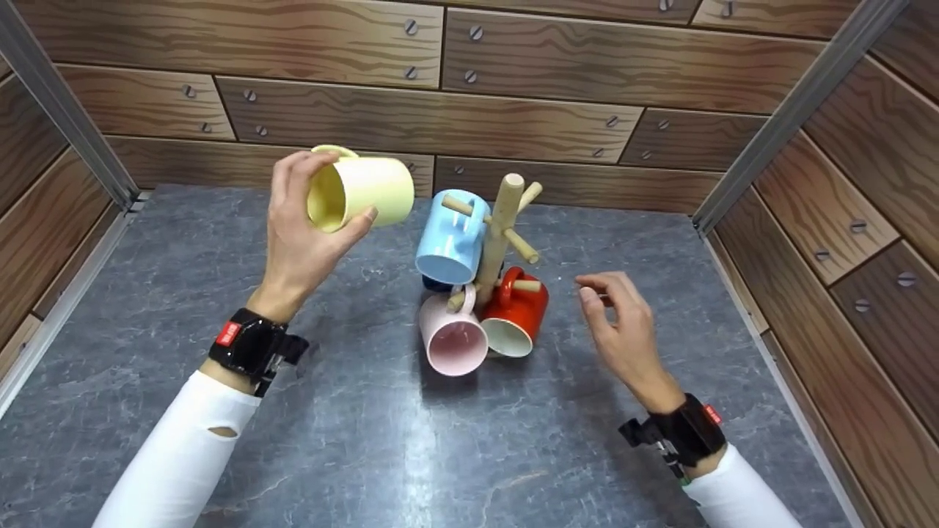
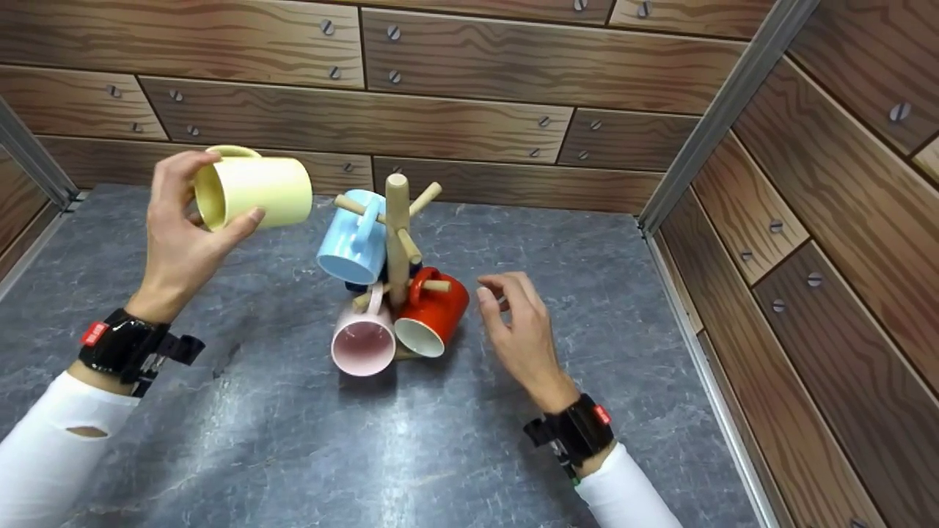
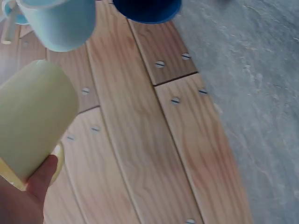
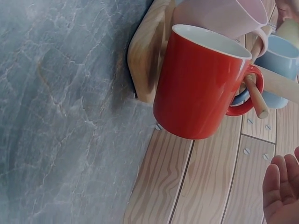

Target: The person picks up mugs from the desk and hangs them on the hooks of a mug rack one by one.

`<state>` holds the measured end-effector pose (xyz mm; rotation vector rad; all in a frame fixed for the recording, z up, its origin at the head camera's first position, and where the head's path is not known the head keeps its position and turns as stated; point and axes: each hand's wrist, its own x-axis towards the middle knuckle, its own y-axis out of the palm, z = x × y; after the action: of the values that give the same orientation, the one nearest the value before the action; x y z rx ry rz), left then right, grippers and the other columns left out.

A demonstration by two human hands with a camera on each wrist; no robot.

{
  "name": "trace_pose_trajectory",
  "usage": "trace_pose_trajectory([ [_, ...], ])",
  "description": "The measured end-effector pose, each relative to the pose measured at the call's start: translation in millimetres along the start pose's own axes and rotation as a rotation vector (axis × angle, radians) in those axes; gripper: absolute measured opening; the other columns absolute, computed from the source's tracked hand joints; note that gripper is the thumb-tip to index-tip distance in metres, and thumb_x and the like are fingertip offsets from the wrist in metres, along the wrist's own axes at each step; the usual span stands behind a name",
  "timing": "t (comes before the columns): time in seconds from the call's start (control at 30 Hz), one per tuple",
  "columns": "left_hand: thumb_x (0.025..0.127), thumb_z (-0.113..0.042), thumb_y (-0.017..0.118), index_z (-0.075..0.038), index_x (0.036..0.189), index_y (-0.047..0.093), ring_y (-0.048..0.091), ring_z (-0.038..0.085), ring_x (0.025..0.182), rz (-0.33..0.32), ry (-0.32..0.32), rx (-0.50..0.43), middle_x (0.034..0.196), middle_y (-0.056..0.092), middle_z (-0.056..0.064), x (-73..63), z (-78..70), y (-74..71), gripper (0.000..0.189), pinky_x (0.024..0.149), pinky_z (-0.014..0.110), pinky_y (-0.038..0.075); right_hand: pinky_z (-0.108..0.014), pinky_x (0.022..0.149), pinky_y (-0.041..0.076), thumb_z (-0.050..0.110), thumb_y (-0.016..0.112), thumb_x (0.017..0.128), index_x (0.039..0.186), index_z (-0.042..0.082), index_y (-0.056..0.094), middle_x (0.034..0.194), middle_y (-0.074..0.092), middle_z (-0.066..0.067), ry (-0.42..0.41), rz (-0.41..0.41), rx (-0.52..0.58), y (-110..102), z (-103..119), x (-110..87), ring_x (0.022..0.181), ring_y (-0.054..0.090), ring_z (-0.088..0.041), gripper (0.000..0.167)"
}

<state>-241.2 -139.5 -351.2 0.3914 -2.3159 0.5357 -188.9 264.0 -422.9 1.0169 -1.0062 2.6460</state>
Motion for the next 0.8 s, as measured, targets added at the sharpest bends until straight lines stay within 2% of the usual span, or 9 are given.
trace_pose_trajectory([
  [0.17, 0.072, -0.026, 0.089, -0.011, 0.129, 0.06, 0.053, 0.026, 0.129, -0.046, 0.218, -0.094, 0.132, 0.055, 0.018, -0.5, -12.9, 0.1, 0.066, 0.111, 0.048, 0.047, -0.013, 0.085, 0.048, 0.011, 0.056, 0.104, 0.118, 0.006, 0.072, 0.11, 0.069, -0.008, -0.018, -0.017, 0.022, -3, 3, 2.0, 0.094, 0.061, -0.007, 0.022],
  [0.33, 0.071, -0.028, 0.088, -0.011, 0.128, 0.059, 0.056, 0.03, 0.125, -0.032, 0.409, -0.113, 0.132, 0.054, 0.022, -3.2, -27.7, 3.7, 0.067, 0.105, 0.046, 0.052, -0.013, 0.083, 0.049, 0.013, 0.057, 0.105, 0.112, 0.004, 0.074, 0.099, 0.068, -0.011, -0.089, -0.109, 0.076, -4, 6, 5.2, 0.09, 0.06, -0.004, 0.021],
  [0.53, 0.072, -0.026, 0.09, -0.013, 0.129, 0.059, 0.056, 0.031, 0.125, 0.019, 0.516, -0.155, 0.134, 0.053, 0.022, -7.5, -47.1, 5.4, 0.067, 0.104, 0.043, 0.054, -0.012, 0.08, 0.051, 0.021, 0.056, 0.106, 0.104, -0.003, 0.073, 0.088, 0.067, -0.016, -0.186, -0.218, 0.16, -7, 17, 16.3, 0.085, 0.061, -0.002, 0.029],
  [0.7, 0.072, -0.022, 0.094, -0.015, 0.132, 0.058, 0.056, 0.034, 0.125, 0.121, 0.606, -0.199, 0.137, 0.049, 0.023, -8.0, -63.6, 8.7, 0.071, 0.105, 0.043, 0.054, -0.012, 0.077, 0.051, 0.029, 0.057, 0.105, 0.099, -0.006, 0.072, 0.083, 0.066, -0.019, -0.237, -0.258, 0.187, -14, 38, 43.7, 0.083, 0.058, 0.003, 0.039],
  [0.8, 0.071, -0.018, 0.094, -0.015, 0.133, 0.058, 0.057, 0.035, 0.123, 0.153, 0.659, -0.209, 0.137, 0.049, 0.022, -7.8, -71.8, 11.5, 0.072, 0.104, 0.041, 0.054, -0.013, 0.077, 0.051, 0.035, 0.057, 0.105, 0.099, -0.005, 0.073, 0.082, 0.066, -0.018, -0.289, -0.271, 0.196, -17, 57, 62.7, 0.083, 0.059, 0.0, 0.043],
])
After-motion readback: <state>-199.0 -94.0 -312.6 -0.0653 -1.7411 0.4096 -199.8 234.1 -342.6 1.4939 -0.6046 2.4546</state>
